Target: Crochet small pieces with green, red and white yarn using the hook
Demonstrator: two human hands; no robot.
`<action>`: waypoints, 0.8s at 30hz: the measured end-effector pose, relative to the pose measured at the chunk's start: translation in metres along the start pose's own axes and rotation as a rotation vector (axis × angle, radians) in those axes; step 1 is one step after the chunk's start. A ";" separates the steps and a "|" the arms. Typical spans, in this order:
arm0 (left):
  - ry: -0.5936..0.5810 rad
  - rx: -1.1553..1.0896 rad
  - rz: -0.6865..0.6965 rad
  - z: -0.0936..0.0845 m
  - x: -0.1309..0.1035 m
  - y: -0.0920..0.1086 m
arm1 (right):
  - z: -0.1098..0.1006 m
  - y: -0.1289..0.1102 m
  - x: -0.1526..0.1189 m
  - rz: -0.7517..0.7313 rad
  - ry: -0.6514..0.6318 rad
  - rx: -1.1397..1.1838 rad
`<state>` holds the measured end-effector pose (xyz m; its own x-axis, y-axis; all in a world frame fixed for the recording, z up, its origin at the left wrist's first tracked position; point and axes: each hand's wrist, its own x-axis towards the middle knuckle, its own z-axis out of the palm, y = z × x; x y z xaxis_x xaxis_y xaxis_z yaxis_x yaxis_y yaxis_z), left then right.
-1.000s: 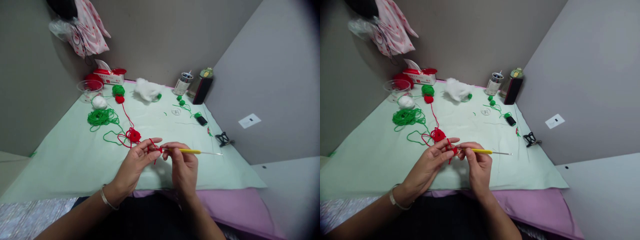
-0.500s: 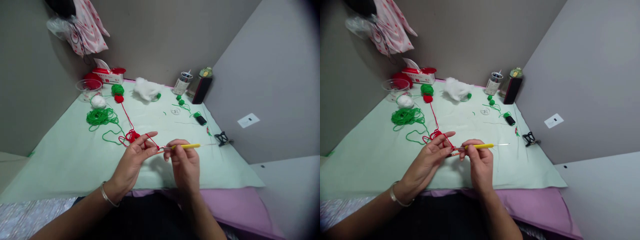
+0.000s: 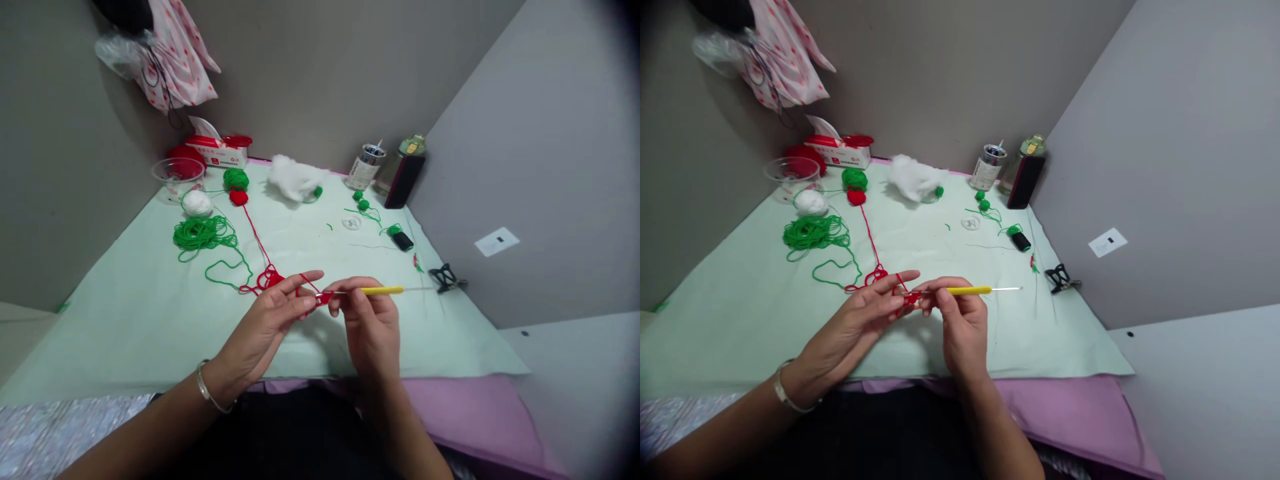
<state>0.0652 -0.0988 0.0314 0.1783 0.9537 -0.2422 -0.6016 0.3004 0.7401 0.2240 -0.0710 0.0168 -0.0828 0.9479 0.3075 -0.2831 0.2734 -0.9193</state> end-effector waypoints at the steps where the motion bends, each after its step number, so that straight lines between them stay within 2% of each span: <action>1: 0.005 0.005 0.005 0.000 0.000 0.001 | 0.000 -0.001 0.000 0.014 -0.019 0.016; 4: 0.039 0.034 0.048 0.000 -0.001 0.003 | -0.001 -0.003 -0.004 -0.064 -0.038 -0.130; 6: 0.079 0.072 0.100 0.002 -0.002 0.002 | -0.001 -0.003 -0.009 -0.225 -0.061 -0.359; 8: 0.113 0.081 0.137 0.005 -0.002 0.000 | 0.000 -0.001 -0.014 -0.449 -0.104 -0.621; 10: 0.114 0.024 0.111 0.006 -0.003 -0.003 | 0.000 0.001 -0.017 -0.638 -0.133 -0.792; 11: 0.096 -0.023 0.067 0.006 -0.003 -0.003 | 0.001 0.002 -0.017 -0.671 -0.127 -0.817; 13: 0.051 -0.124 -0.041 0.004 -0.002 -0.003 | 0.002 0.001 -0.016 -0.612 -0.076 -0.724; 15: 0.025 -0.178 -0.096 0.002 -0.001 -0.002 | 0.003 0.000 -0.013 -0.447 -0.014 -0.498; 18: 0.034 -0.135 -0.029 0.002 0.001 -0.001 | 0.004 -0.002 -0.008 -0.249 0.000 -0.198; 20: 0.017 -0.075 0.027 0.003 0.001 -0.003 | 0.005 -0.002 -0.005 -0.210 -0.023 -0.178; 24: -0.012 0.051 0.066 0.004 -0.001 -0.006 | 0.004 -0.001 -0.006 -0.238 -0.030 -0.286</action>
<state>0.0717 -0.1016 0.0291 0.1489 0.9714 -0.1851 -0.5716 0.2373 0.7854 0.2207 -0.0773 0.0172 -0.0759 0.8486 0.5236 -0.0200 0.5238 -0.8516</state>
